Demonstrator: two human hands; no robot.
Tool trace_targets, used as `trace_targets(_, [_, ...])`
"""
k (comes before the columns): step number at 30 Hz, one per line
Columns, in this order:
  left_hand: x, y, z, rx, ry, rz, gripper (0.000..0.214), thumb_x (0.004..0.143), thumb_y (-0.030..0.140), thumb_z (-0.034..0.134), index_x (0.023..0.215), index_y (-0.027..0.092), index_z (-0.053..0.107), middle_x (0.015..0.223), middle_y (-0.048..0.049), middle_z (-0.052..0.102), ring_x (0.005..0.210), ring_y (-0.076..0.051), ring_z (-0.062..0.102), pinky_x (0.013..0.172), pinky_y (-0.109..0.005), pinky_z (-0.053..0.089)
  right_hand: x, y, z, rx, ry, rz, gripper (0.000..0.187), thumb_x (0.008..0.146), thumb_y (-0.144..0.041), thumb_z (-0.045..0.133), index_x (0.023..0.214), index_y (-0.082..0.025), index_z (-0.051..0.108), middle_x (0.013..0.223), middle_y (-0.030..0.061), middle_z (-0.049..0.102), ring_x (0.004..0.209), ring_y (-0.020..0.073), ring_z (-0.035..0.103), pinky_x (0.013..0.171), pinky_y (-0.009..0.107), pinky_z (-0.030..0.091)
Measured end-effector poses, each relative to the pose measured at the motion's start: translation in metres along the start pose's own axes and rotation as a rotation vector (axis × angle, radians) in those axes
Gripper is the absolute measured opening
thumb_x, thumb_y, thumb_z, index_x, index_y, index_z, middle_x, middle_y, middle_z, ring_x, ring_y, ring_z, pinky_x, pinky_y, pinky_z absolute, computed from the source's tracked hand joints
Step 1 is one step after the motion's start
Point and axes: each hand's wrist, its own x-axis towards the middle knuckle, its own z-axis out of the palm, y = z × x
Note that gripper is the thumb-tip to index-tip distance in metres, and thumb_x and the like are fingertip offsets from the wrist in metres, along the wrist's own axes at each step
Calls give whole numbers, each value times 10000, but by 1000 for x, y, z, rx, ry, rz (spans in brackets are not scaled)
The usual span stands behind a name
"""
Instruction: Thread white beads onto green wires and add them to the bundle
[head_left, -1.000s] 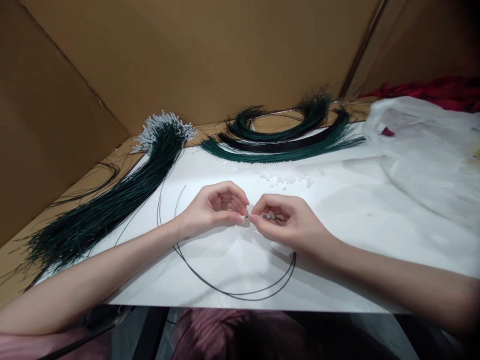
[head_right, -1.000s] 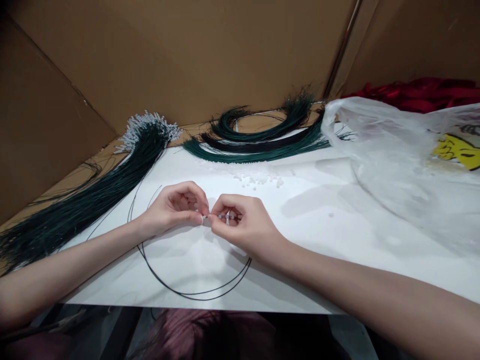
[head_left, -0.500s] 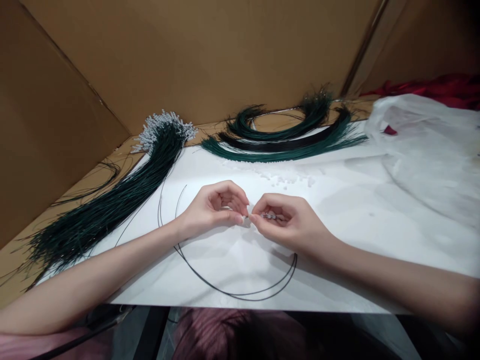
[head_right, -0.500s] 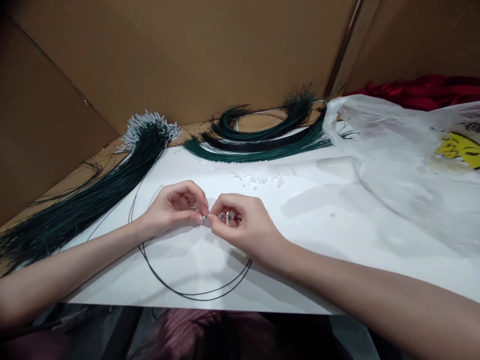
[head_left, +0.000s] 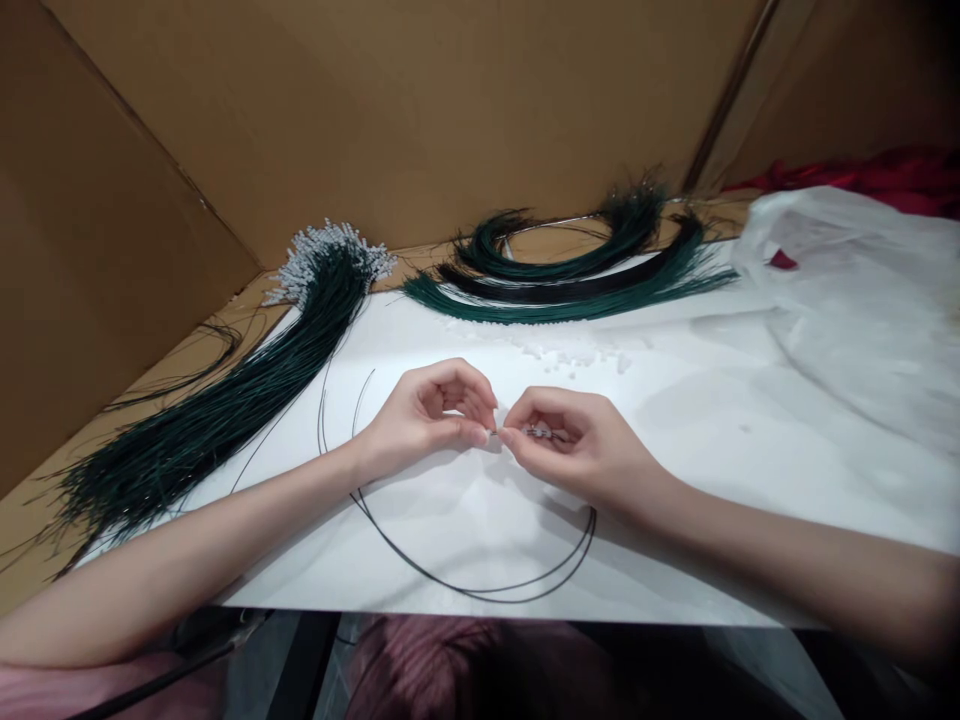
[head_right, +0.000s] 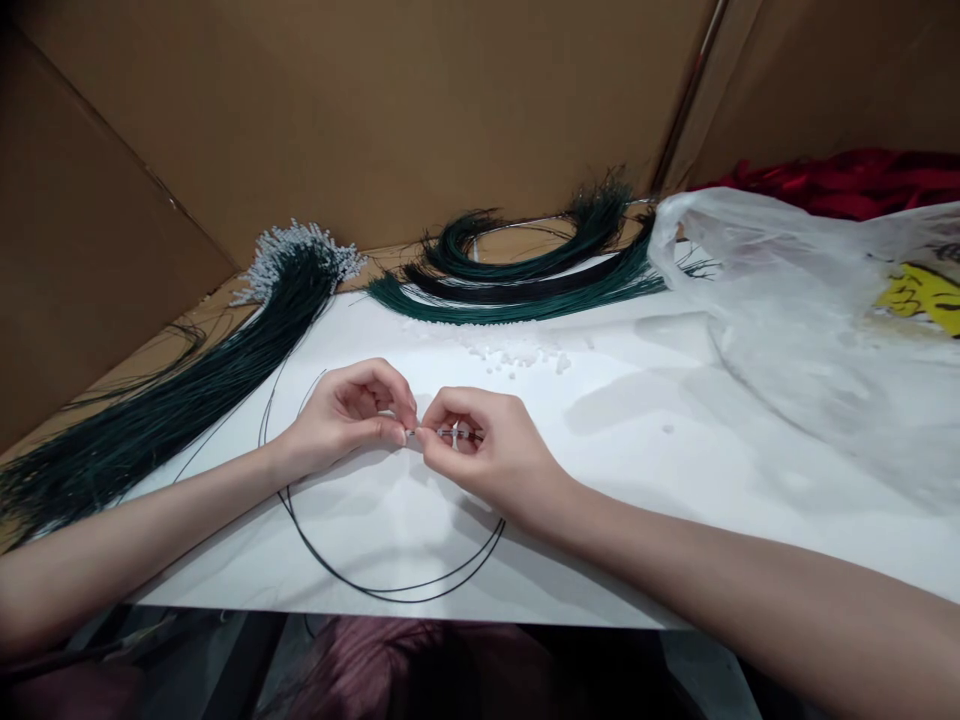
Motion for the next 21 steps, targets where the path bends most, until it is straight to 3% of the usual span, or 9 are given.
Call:
trace_targets(8, [-1, -2, 0, -1, -19, 18, 229, 741, 85, 779, 916, 158, 651, 813, -4, 687, 743, -88, 651, 687, -181, 531, 1, 0, 0, 37, 3, 8, 81, 820, -211, 607, 756, -161, 609, 704, -1, 573, 607, 103, 475, 551, 241, 357])
trace_targets(21, [-5, 1, 3, 132, 57, 110, 139, 805, 178, 737, 906, 162, 641, 838, -33, 645, 787, -130, 626, 719, -241, 519, 1, -7, -2, 109, 19, 78, 106, 813, -224, 638, 740, -152, 608, 651, -20, 524, 567, 87, 423, 519, 237, 304])
